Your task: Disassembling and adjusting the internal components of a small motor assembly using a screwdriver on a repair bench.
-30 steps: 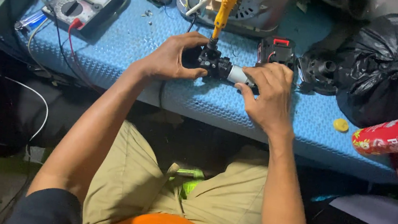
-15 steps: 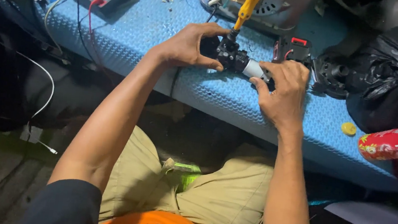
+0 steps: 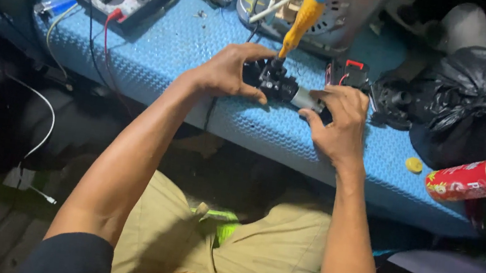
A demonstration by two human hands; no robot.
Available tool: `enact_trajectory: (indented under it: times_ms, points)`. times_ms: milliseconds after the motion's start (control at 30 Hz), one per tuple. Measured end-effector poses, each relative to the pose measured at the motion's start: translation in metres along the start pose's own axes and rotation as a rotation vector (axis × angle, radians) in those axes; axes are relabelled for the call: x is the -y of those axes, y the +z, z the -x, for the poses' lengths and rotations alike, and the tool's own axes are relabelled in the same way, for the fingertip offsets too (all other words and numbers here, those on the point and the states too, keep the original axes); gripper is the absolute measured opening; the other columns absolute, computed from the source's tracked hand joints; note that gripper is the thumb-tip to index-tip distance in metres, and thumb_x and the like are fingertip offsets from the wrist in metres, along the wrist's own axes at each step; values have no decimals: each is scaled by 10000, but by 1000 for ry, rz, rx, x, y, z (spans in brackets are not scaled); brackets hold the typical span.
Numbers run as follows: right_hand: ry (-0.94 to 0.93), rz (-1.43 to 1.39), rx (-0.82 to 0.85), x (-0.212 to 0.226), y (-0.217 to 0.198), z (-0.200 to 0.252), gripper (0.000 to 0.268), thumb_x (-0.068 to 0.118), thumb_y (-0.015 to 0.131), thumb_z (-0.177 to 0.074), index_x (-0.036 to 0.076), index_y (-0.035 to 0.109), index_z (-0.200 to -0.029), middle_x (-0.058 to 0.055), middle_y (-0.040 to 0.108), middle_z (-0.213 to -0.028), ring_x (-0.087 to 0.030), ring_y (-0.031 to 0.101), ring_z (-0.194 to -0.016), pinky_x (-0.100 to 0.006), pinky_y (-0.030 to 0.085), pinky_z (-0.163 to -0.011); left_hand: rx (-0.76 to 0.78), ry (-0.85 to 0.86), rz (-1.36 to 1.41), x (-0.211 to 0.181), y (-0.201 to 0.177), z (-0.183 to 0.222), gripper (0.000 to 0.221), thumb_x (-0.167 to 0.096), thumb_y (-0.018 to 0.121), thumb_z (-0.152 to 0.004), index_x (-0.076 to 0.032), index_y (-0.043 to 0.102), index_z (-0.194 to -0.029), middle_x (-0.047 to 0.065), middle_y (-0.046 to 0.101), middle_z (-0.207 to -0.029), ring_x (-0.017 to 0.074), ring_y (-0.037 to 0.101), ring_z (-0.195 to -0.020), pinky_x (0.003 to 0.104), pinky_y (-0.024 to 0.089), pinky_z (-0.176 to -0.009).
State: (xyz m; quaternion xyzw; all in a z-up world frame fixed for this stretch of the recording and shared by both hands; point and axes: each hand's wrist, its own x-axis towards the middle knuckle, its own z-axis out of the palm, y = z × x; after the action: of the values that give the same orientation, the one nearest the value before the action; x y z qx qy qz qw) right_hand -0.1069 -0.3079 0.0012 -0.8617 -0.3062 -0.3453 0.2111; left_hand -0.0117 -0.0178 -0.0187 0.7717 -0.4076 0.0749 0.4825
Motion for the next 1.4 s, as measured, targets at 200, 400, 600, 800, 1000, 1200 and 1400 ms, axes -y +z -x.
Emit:
enact_trajectory:
  times_ms: [200,400,600,800,1000,1200,1400]
  points:
    - [54,-17,-7,6,0,-3,381,179,967,-796,100,754,-1101,-36,753,-1020,-245,652,-1111,-421,375,-1063,-9,6,-5,-7,0,0,903,-289,1051,-642,-50,632,-1405,202,675,-1312,415,624,-1245,526,491,-1069]
    - [67,-17,-15,11,-1,-6,385,186,976,-775,113,756,-1081,-16,768,-1043,-230,651,-1130,-404,384,-1057,-6,34,-13,-10,-3,-2,909,-307,1042,-646,-17,620,-1397,218,662,-1319,432,614,-1247,548,491,-1073]
    - [75,-23,-7,14,-2,-10,366,135,957,-775,123,754,-1080,-13,774,-1057,-240,657,-1121,-395,392,-1051,-6,35,17,-6,0,-3,812,-336,1002,-727,-35,636,-1385,201,693,-1250,420,659,-1177,526,527,-1013]
    - [68,-1,2,11,1,-9,368,209,950,-794,126,751,-1092,-17,772,-1074,-249,659,-1125,-408,397,-1042,-10,32,3,0,1,-3,847,-328,1008,-700,-48,627,-1402,194,714,-1218,416,681,-1140,522,546,-974]
    - [50,4,-14,21,-1,-14,421,254,958,-791,112,749,-1128,-40,760,-1123,-269,644,-1160,-433,384,-1060,4,1,4,-7,-1,-2,832,-340,994,-721,-33,625,-1401,203,719,-1202,417,687,-1128,502,553,-974]
    - [54,-258,-133,60,-25,-60,510,247,835,-957,39,593,-1355,-162,698,-1273,-378,623,-1279,-454,442,-1099,2,6,-30,-14,-2,0,834,-314,991,-721,-10,618,-1402,216,716,-1216,419,682,-1138,511,548,-985]
    - [78,-339,72,86,-37,-116,636,13,719,-1114,159,307,-1576,-233,633,-1419,-338,729,-1231,-432,626,-1120,96,-3,-174,-1,4,-2,873,-490,888,-799,-52,533,-1464,176,638,-1401,365,594,-1280,518,437,-1042]
